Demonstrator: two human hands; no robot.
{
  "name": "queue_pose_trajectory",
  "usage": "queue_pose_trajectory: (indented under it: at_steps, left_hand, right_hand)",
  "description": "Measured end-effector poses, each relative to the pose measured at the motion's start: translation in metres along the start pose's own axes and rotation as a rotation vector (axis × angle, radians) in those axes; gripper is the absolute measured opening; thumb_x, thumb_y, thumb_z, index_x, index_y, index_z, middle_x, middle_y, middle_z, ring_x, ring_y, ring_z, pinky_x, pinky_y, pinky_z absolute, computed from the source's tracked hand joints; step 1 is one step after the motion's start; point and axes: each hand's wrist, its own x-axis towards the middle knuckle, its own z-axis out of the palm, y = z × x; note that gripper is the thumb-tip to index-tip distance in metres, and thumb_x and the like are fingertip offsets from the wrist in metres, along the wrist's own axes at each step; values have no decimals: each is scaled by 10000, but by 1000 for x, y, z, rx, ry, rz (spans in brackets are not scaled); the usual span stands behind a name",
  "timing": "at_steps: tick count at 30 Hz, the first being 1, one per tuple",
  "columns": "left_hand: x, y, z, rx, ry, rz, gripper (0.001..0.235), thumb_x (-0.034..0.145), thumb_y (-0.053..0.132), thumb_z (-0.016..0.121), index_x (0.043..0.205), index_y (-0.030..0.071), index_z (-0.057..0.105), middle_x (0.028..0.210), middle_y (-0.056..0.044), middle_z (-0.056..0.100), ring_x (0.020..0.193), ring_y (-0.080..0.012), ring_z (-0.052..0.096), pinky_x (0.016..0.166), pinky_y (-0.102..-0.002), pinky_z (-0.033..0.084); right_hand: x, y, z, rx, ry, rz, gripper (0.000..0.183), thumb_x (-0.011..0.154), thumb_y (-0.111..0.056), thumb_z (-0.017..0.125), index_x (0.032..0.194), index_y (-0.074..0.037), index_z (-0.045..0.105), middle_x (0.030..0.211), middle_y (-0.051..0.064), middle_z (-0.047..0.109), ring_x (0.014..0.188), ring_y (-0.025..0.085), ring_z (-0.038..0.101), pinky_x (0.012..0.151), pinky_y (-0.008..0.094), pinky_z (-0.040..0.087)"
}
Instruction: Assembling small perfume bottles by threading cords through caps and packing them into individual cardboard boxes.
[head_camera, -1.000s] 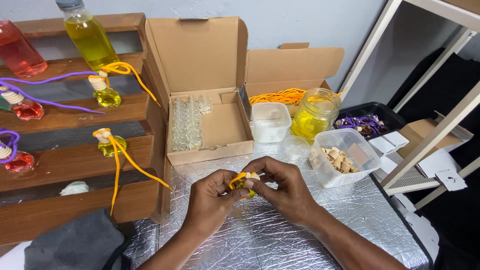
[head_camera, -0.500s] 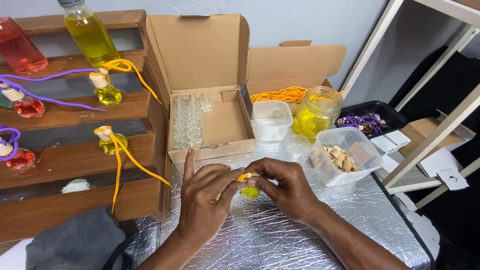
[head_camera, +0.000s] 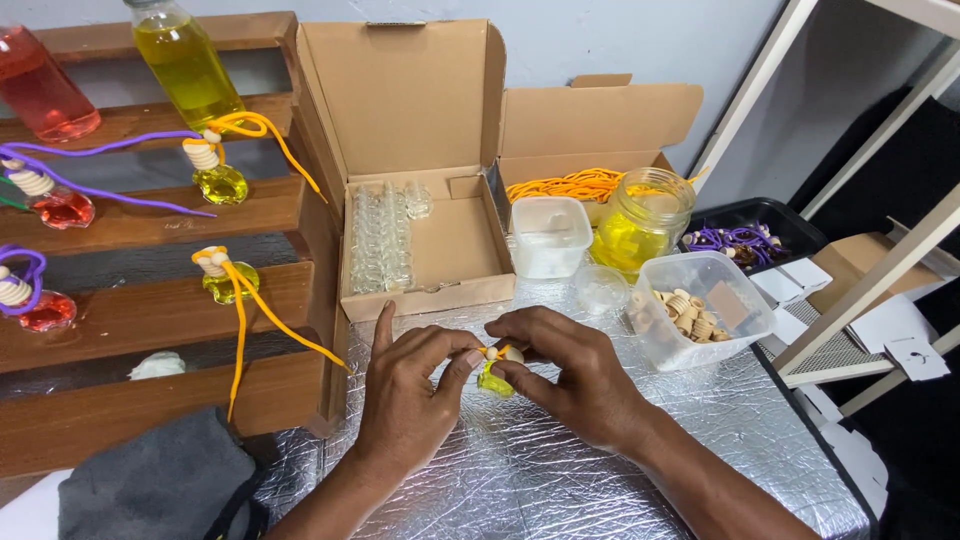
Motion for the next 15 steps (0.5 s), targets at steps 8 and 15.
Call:
queue_pose_trajectory:
  at_steps: [8, 15]
  left_hand:
    - [-2, -3, 2, 27, -47, -11, 174, 974, 242, 615, 861, 148, 707, 818, 40, 762, 727, -172, 706, 1200, -597, 188]
    - [2, -1, -2, 190, -226, 52, 144, 907, 115, 618, 914, 161, 755, 765, 26, 747, 700, -199, 690, 1190, -683, 154]
  right_hand:
    - [3, 1, 3, -32, -12, -71, 193, 937, -123, 726, 1104, -27, 732, 982, 105, 765, 883, 227, 759, 754, 322, 590]
    - [1, 6, 4, -88, -39, -67, 88, 916, -64, 712, 994, -26, 720, 879, 92, 713, 715, 177, 680, 612, 280, 558]
